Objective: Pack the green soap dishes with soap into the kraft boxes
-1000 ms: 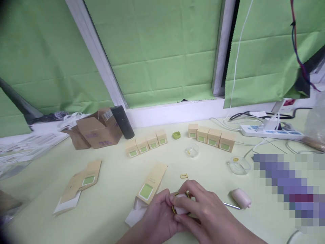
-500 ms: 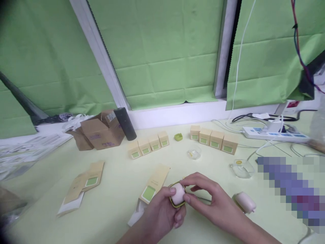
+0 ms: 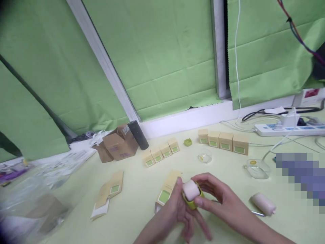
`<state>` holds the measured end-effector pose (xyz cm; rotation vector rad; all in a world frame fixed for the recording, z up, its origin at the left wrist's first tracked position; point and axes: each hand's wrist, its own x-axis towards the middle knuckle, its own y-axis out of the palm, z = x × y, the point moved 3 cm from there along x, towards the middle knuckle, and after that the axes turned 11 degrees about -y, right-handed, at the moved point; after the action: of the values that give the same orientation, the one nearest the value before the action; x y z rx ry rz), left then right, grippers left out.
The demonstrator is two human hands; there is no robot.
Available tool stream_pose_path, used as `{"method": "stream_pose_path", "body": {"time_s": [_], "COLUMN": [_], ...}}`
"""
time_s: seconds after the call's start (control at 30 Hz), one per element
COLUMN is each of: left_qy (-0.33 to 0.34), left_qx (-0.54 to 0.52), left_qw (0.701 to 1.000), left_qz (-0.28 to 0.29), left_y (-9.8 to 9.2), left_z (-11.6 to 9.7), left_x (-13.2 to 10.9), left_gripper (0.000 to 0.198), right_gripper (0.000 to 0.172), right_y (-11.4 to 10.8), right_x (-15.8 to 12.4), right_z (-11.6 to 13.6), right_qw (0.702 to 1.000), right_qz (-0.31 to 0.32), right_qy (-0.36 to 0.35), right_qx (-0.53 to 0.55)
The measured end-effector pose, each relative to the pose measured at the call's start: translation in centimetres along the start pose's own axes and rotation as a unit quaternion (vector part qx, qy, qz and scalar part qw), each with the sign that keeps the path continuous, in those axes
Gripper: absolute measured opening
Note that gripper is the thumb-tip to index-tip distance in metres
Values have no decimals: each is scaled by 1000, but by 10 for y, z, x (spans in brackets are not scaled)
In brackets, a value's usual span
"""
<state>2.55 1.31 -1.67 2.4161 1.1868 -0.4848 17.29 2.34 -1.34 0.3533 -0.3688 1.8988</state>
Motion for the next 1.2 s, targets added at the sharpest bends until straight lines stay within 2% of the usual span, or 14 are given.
{"method": "stream_pose_path", "body": {"time_s": [0.03, 0.07, 0.13, 0.17, 0.2, 0.27, 0.33, 0.5, 0.6, 0.67, 0.77, 0.87, 1.0, 1.2], "left_qy": [-12, 10, 32, 22, 2, -30, -33, 33, 51, 54, 46, 37, 66, 75], "left_qx": [72, 139, 253, 283, 297, 297, 291, 245, 188, 157, 121, 99, 97, 67], "left_qw": [995, 978, 908, 882, 870, 873, 886, 920, 925, 923, 918, 913, 914, 926], "left_qz": [-62, -155, -331, -376, -393, -385, -359, -304, -325, -346, -376, -393, -388, -365], "left_y": [-9, -21, -47, -59, -70, -86, -92, -94, -103, -108, -111, -108, -106, -108], "left_z": [-9, -19, -37, -41, -41, -33, -23, -12, -12, -12, -8, -1, 3, 8], "left_x": [-9, -18, -35, -40, -42, -39, -35, -33, -37, -37, -32, -26, -21, -23], "left_gripper": [78, 73, 70, 73, 74, 71, 60, 47, 49, 51, 49, 44, 44, 52], "right_gripper": [32, 34, 39, 41, 43, 46, 46, 36, 37, 41, 46, 44, 38, 22], "right_y": [-4, -9, -18, -21, -23, -26, -27, -36, -62, -86, -118, -130, -112, -74], "right_x": [2, 4, 7, 9, 11, 15, 18, 26, 31, 32, 32, 36, 63, 110], "right_z": [1, 0, -2, -5, -7, -10, -12, -8, -2, 4, 14, 18, -1, -40], "right_qw": [999, 996, 986, 981, 976, 968, 965, 970, 972, 959, 944, 948, 946, 880], "right_qz": [-32, -66, -115, -126, -132, -140, -143, -155, -227, -280, -295, -234, -113, 18], "right_qy": [16, 36, 79, 92, 97, 89, 73, 25, -7, -20, -26, -21, -2, 30], "right_qx": [21, 42, 88, 115, 144, 189, 208, 184, 65, -44, -147, -213, -305, -473]}}
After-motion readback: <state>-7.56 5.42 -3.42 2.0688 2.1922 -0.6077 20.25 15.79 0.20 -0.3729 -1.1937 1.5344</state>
